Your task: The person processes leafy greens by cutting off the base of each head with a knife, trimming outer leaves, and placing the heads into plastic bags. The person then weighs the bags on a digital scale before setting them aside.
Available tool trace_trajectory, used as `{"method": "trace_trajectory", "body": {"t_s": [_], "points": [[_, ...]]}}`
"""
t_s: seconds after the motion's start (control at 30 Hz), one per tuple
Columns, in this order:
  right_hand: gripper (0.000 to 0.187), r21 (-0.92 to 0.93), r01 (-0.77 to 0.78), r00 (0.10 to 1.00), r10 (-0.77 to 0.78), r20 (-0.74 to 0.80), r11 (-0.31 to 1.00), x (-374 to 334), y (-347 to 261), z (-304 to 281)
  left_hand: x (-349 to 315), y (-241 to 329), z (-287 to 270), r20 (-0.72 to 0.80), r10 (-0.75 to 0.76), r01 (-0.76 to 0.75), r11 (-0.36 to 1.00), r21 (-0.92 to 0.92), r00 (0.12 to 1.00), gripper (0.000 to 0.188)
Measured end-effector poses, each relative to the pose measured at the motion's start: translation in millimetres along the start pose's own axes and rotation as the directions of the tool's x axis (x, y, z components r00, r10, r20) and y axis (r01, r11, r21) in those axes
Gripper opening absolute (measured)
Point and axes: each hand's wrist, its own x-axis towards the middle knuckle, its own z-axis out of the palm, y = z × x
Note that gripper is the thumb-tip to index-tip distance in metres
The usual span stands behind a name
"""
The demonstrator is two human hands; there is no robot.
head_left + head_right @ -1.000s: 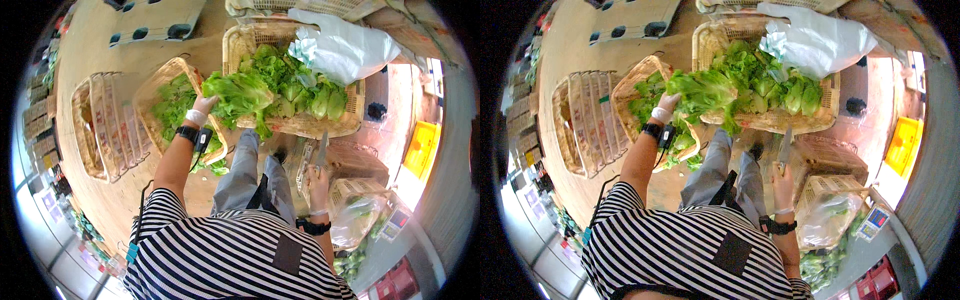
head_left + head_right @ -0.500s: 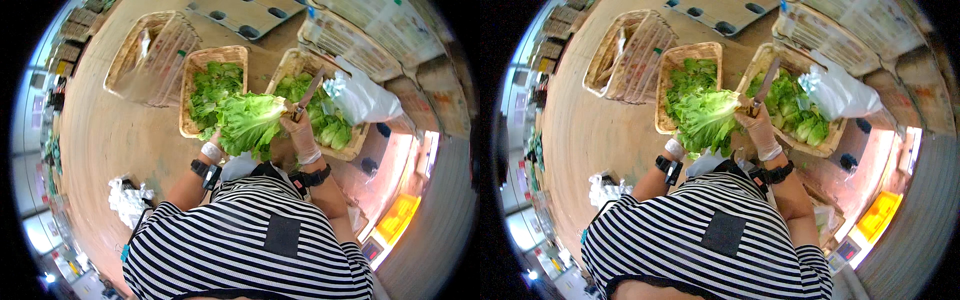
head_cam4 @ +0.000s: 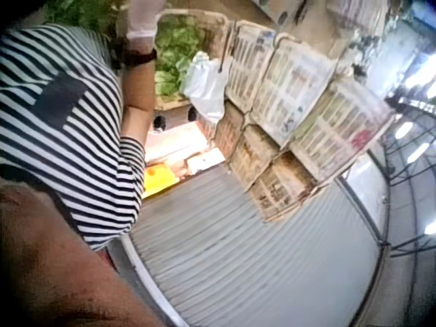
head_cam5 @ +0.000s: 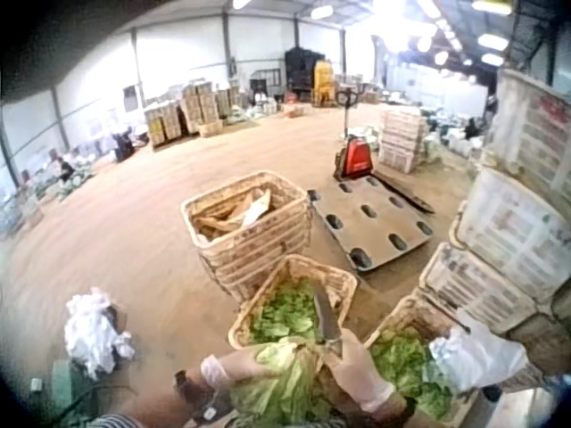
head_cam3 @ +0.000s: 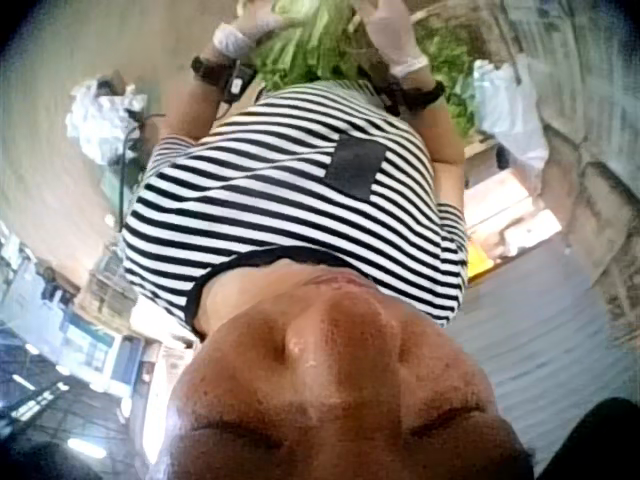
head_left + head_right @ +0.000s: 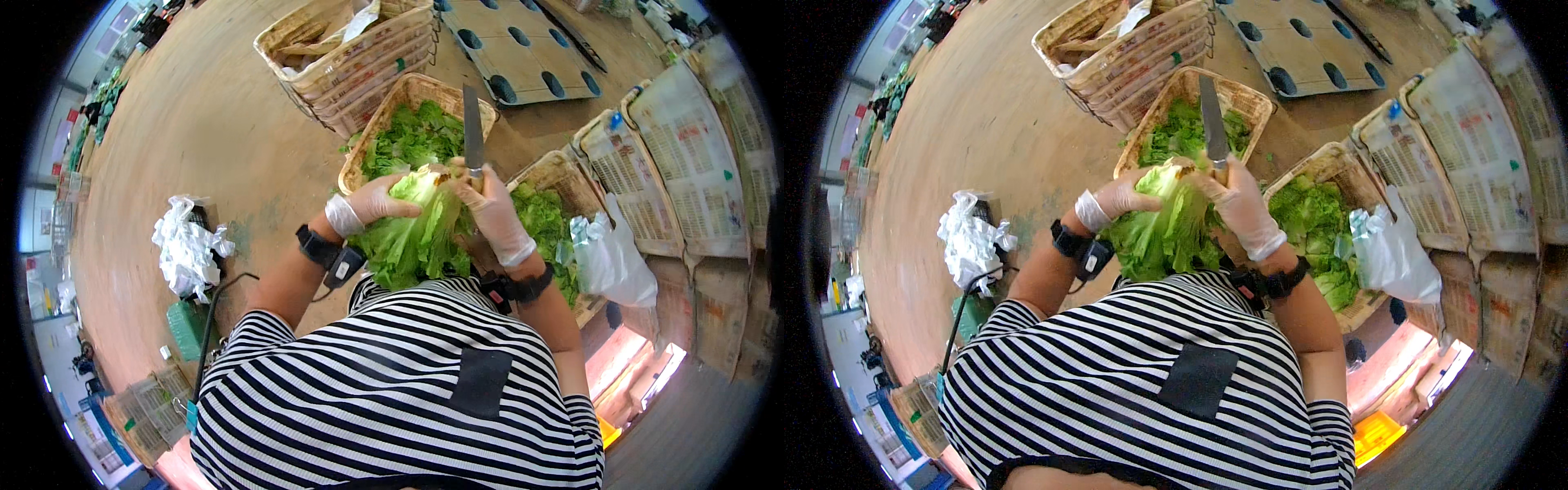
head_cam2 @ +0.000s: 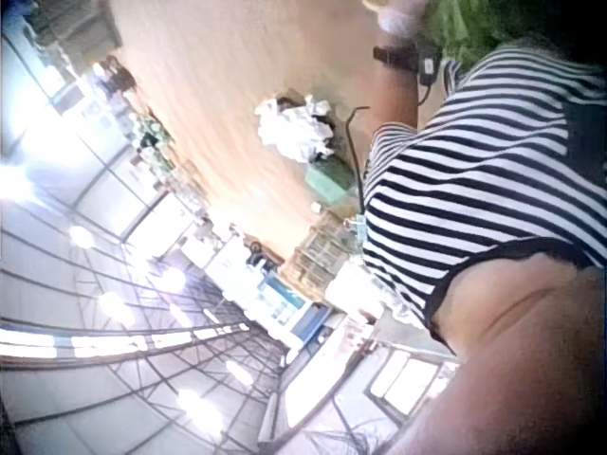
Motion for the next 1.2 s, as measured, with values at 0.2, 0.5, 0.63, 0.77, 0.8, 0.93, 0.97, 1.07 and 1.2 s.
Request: {"method": "trace_trajectory", "body": {"t_s": [0.2, 0.5, 0.63, 0.77, 0.8, 0.93, 0.97, 1.07, 1.2], "points": [[0.034, -0.829, 0.316, 0.911, -0.391, 0.13, 0.462, 18, -13, 14, -19, -14, -18, -0.225, -0.036, -0.023, 0.967, -0.254, 0.974, 0.056], [0.024, -0.873, 0.413, 0.841, -0.478, 0.254, 0.261, 52, -27, 35, -29, 12, -33, -0.349, -0.095, 0.088, 0.995, -0.037, 0.932, 0.052], [0.021, -0.865, 0.45, 0.817, -0.493, 0.299, 0.221, 65, -24, 47, -28, 1, -37, -0.4, -0.065, 0.074, 0.997, 0.006, 0.914, 0.053], [0.019, -0.848, 0.417, 0.877, -0.39, 0.281, 0.327, 80, 11, 48, -39, 5, -37, -0.511, -0.055, 0.106, 0.992, 0.07, 0.858, 0.056], [0.017, -0.855, 0.372, 0.912, -0.313, 0.265, 0.361, 85, 27, 45, -43, -5, -39, -0.542, -0.071, 0.097, 0.995, 0.019, 0.837, 0.059], [0.011, -0.947, 0.001, 0.992, 0.122, 0.043, 0.32, 104, 85, 23, -45, -35, -57, -0.552, -0.058, 0.007, 0.996, -0.093, 0.832, 0.067], [0.013, -0.906, -0.103, 0.98, 0.2, -0.021, 0.41, 106, 87, 22, -44, -43, -63, -0.55, -0.053, 0.006, 0.996, -0.087, 0.833, 0.067], [0.038, -0.321, -0.315, 0.934, 0.351, 0.062, 0.893, 119, 59, 42, -43, -55, -72, -0.476, -0.101, -0.055, 0.952, -0.302, 0.874, 0.068], [0.034, 0.094, -0.113, 0.944, 0.077, 0.322, 0.989, 126, 9, 83, -33, -60, -83, -0.276, -0.09, -0.105, 0.779, -0.618, 0.957, 0.064]]}}
